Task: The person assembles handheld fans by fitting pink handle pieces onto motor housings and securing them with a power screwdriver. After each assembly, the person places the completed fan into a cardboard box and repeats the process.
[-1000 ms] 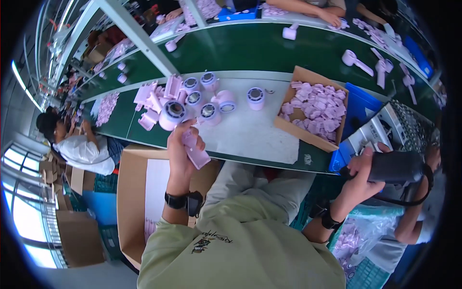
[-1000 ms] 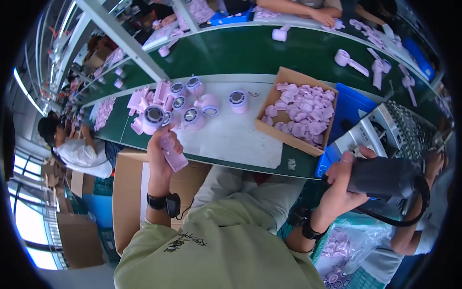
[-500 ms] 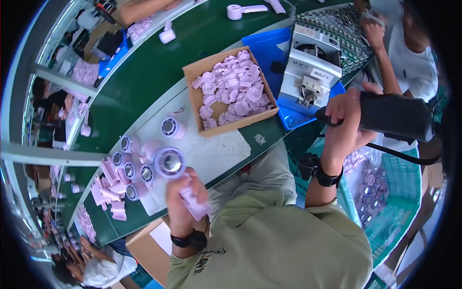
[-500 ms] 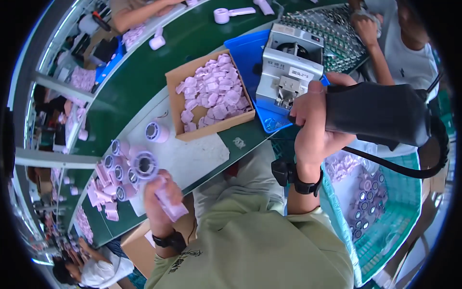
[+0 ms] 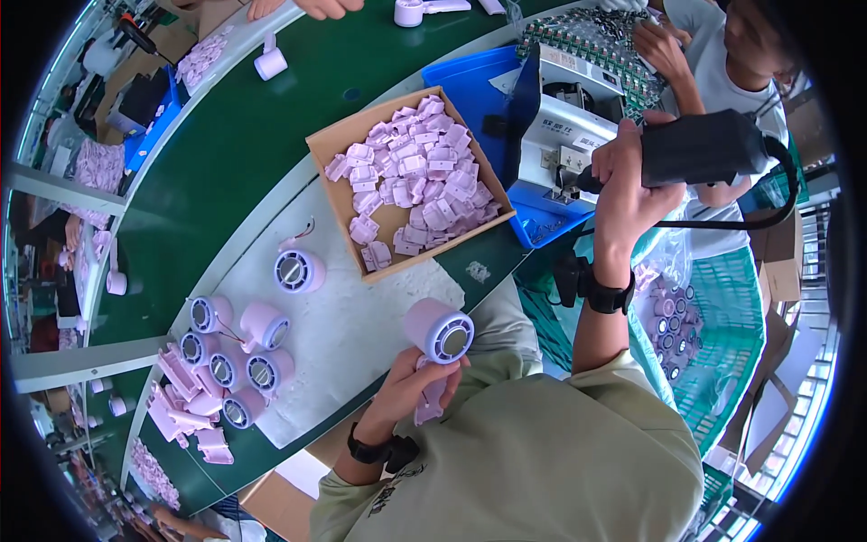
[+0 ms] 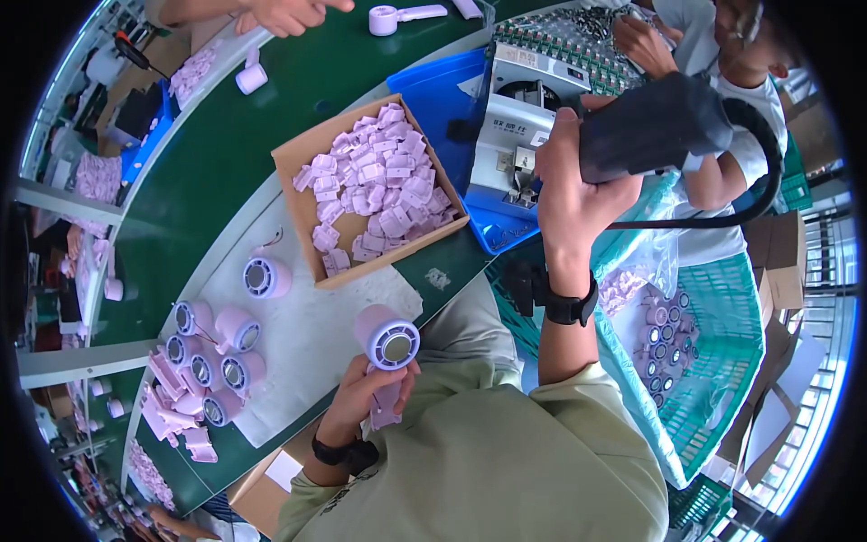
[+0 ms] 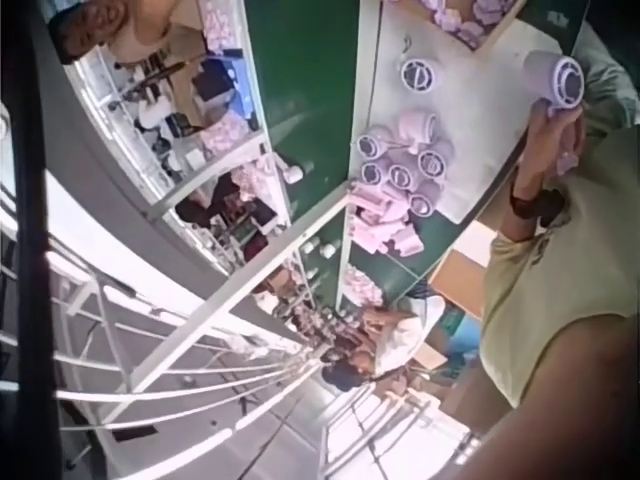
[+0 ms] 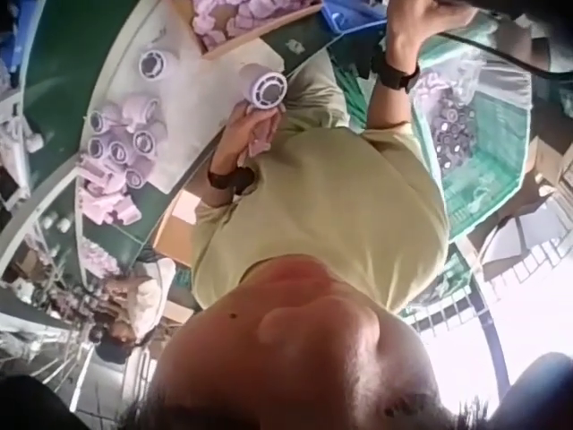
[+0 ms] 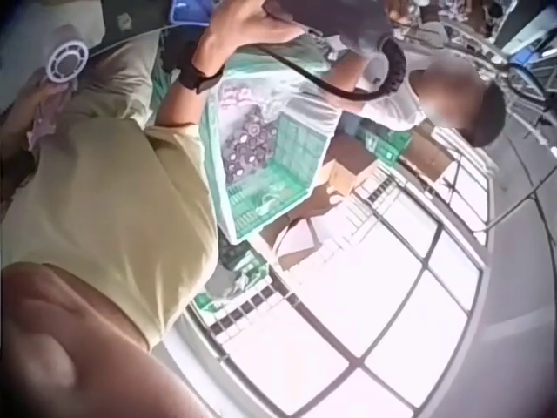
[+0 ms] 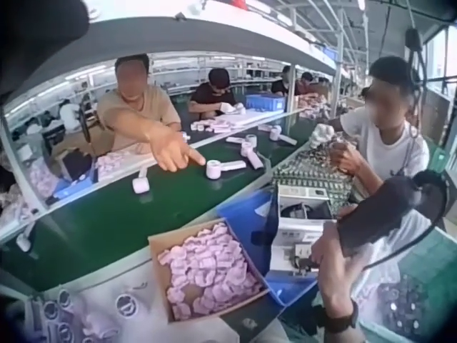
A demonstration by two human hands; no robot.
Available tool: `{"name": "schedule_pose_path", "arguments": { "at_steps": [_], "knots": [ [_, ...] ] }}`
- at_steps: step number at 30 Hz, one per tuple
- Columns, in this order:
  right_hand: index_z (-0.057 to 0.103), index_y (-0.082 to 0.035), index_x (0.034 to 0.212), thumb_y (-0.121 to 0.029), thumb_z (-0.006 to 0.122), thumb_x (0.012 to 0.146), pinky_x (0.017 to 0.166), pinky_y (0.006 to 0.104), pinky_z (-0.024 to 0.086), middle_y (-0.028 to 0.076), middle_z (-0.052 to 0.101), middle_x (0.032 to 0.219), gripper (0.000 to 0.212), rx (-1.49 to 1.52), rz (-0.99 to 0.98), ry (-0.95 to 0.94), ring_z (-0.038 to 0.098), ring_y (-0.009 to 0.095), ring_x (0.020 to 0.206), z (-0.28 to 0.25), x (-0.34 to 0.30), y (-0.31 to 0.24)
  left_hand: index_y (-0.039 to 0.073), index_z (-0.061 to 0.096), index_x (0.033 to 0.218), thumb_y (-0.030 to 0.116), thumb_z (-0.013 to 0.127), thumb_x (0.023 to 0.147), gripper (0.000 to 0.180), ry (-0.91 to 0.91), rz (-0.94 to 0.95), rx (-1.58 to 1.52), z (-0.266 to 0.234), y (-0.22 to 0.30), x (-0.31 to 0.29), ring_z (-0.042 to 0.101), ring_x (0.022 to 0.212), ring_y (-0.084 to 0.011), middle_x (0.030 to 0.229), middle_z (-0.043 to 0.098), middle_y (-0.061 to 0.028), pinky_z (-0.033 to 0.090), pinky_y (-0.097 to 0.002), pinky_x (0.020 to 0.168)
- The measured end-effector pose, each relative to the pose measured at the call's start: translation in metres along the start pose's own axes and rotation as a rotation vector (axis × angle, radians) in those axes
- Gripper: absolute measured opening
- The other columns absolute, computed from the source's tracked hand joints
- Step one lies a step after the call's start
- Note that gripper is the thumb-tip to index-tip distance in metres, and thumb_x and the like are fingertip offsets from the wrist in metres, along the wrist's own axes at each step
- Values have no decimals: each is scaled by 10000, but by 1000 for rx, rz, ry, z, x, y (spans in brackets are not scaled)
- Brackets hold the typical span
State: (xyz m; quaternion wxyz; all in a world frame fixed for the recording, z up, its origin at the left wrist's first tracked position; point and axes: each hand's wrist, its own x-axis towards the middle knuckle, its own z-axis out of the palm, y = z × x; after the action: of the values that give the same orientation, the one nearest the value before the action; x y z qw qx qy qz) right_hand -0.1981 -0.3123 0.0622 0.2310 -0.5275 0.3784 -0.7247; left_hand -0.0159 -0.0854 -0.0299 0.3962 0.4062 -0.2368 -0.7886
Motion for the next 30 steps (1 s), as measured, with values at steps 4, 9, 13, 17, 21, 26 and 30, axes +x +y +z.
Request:
{"name": "schedule_pose_path", "arguments": {
  "at_steps": [4,9,13,17,21,26,30],
  "knots": [
    [483,22,1087,16,553,887,433,227,315,-13,413,567,212,87,72,-50,378,71,424,-1,-9,-8,-8,589,1012,185,528,945,214,18,65,-64,9,9,7,549,532,-112,701,585,-48,415,-239,487],
    [488,-8,1054,-27,527,893,404,209,278,-43,342,558,167,497,232,-94,324,46,405,-7,-40,-49,-16,581,1005,242,510,947,274,195,206,-219,28,32,21,535,506,-125,685,563,-59,408,-245,479],
    [467,-77,1051,-55,477,902,357,190,306,-50,342,545,151,868,219,-238,319,38,379,1,-63,-87,-22,575,986,261,505,934,296,253,287,-369,43,44,31,514,475,-159,666,536,-70,408,-272,472],
    [414,-181,1120,-99,473,946,353,230,368,-19,395,523,201,909,195,-454,359,85,364,-1,-78,-96,-23,576,980,265,509,927,300,278,329,-464,50,43,27,505,471,-172,684,530,-74,412,-290,472],
    [382,-234,1156,-137,490,970,360,259,399,-2,408,495,235,879,225,-553,380,111,353,-2,-85,-95,-11,585,981,290,536,916,312,274,344,-489,53,40,23,527,484,-150,695,540,-65,416,-273,452],
    [406,-143,1139,-64,416,942,354,181,328,-47,364,544,213,908,125,-580,326,42,368,12,-91,-97,-6,594,979,301,549,912,318,290,358,-486,54,39,22,538,488,-134,693,542,-63,414,-259,437],
    [408,-144,1132,-70,418,948,364,184,330,-45,362,551,198,912,137,-578,326,46,375,13,-93,-97,-14,593,950,268,537,911,291,290,355,-437,56,41,19,521,569,-145,790,536,-71,413,-284,455]
  ]
}}
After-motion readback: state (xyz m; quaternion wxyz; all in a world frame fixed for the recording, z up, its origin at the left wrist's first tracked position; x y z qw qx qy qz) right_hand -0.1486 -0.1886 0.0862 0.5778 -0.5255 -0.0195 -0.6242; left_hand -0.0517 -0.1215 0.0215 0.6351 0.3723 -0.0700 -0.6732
